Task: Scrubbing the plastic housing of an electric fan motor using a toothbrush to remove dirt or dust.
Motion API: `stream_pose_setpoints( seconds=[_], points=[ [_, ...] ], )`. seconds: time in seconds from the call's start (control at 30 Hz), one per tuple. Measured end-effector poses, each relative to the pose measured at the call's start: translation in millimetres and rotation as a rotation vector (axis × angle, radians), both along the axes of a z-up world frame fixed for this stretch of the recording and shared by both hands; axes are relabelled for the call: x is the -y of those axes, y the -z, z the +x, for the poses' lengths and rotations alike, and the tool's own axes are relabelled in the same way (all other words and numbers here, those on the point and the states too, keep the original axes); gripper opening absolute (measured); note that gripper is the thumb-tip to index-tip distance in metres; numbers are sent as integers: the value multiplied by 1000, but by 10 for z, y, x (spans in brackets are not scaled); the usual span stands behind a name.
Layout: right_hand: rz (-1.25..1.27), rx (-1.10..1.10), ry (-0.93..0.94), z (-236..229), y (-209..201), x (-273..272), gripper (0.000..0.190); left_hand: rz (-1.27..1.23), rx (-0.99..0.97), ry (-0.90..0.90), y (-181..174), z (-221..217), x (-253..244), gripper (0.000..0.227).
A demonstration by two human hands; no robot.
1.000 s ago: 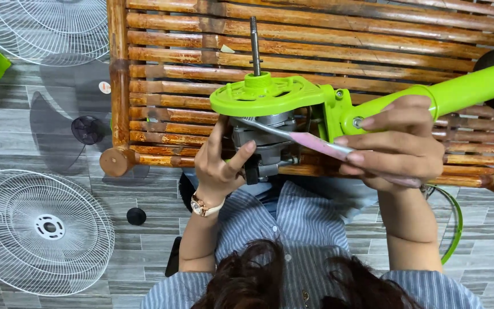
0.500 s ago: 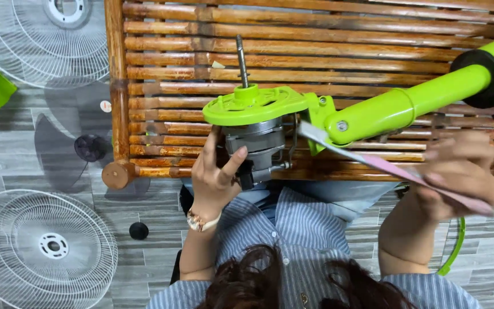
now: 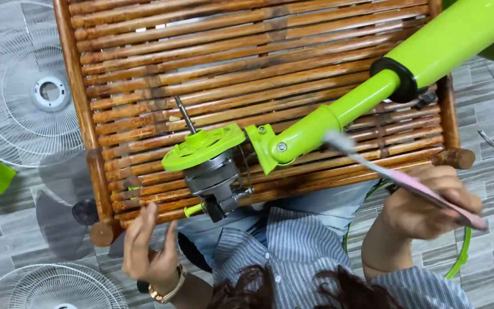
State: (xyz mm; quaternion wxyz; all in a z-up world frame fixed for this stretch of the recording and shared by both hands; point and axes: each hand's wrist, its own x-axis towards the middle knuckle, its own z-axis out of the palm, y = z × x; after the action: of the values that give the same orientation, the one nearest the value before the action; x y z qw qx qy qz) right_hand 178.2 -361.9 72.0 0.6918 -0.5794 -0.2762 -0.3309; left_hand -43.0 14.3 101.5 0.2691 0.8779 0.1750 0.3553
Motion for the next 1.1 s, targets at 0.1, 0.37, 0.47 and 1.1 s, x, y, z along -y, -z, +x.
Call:
stream_pose_setpoints(
  seconds=[0.1,0.37,0.47,1.1],
  points=[
    [121,29,-30,43,185,169,37,-82,129,4,2,58,65,24],
    [1,34,-17,-8,184,18,33,-160,299,162,-57,244,270,32],
    [-181,-210,-71,-115,93,54,15,-156,322,116,36,248,301,23],
    [120,-445,140,-183,321,160,21,-464,278,199,-154,516,463,25]
  ],
)
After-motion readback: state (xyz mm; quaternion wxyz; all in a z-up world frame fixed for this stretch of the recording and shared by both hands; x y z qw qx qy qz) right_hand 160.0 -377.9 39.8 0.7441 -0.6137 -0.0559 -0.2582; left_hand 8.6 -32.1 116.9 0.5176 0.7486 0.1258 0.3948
